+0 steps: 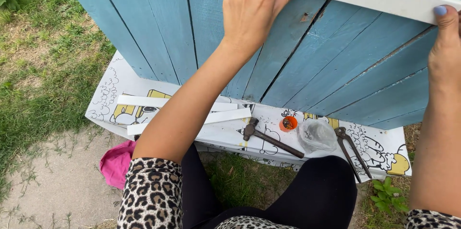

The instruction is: Installing white trim pieces onto a blue wooden structure using a hammer and nails

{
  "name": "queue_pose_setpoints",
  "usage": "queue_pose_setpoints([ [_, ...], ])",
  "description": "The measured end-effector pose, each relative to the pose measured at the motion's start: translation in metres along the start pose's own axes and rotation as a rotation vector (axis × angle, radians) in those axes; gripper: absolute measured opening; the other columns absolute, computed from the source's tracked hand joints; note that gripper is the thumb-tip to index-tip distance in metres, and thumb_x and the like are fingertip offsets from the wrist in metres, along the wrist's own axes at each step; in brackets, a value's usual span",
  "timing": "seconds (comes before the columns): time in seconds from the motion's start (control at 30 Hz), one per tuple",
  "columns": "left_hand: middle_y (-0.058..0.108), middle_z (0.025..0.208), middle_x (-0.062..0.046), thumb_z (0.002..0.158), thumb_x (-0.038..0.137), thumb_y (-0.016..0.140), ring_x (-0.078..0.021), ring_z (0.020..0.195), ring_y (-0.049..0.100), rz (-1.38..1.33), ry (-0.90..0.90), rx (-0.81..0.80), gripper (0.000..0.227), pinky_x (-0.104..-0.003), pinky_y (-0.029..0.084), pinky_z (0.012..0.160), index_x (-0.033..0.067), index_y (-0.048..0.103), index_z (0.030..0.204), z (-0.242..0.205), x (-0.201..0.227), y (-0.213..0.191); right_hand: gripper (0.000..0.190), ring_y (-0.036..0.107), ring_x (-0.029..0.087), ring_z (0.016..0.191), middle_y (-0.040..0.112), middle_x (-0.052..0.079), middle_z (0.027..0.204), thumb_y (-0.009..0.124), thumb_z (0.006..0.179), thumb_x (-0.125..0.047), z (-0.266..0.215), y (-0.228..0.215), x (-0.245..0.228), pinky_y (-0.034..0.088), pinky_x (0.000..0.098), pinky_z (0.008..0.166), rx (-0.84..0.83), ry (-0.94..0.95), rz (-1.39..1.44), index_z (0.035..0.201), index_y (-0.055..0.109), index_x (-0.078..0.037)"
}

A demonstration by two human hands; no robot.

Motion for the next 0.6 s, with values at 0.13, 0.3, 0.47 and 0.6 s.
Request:
queue_pose_setpoints([
  [0.13,0.046,0.081,0.001,0.087,0.067,0.074,-0.0149,0.072,0.052,-0.006,0.013,0.043,0.06,-0.032,0.043,0.039,0.014,0.046,0.086,-0.001,-0.001,-0.004,0.028,0.05,0.029,0.123,0.049,0.012,0.129,0.061,0.136,-0.028,-0.001,0.003,0.017,0.04,0.0422,0.109,-0.03,0.082,0.112,0.134,0.053,-0.001],
  [0.3,0.048,0.082,0.001,0.085,0.069,0.075,-0.0156,0.072,0.052,-0.064,0.008,0.01,0.063,-0.033,0.042,0.037,0.0133,0.047,0.088,0.0,-0.007,-0.001,0.028,0.051,0.028,0.113,0.05,0.017,0.125,0.071,0.133,-0.016,0.004,0.0,0.024,0.043,0.0391,0.097,0.048,0.015,0.063,0.142,0.055,0.006],
  [0.47,0.054,0.082,0.0,0.092,0.061,0.085,-0.0228,0.073,0.054,-0.153,-0.032,-0.145,0.058,-0.04,0.039,0.044,0.0157,0.049,0.088,0.001,-0.014,0.004,0.028,0.063,0.026,0.098,0.065,0.019,0.109,0.084,0.115,-0.007,0.012,-0.012,-0.036,0.053,0.039,0.083,0.146,-0.148,0.362,0.12,0.062,0.009],
  [0.6,0.053,0.087,0.003,0.094,0.057,0.09,-0.0215,0.071,0.053,-0.194,-0.026,-0.154,0.06,-0.04,0.039,0.047,0.0147,0.047,0.09,0.003,-0.011,-0.007,0.029,0.065,0.027,0.105,0.066,0.022,0.113,0.081,0.113,-0.009,0.007,-0.013,-0.05,0.056,0.0403,0.089,0.132,-0.156,0.371,0.121,0.061,0.01],
])
Point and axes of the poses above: each hand's wrist, its own z-axis towards the middle knuckle, its own y-axis out of the palm, x = y × z, the point moved 9 cm from there along z, towards the middle knuckle
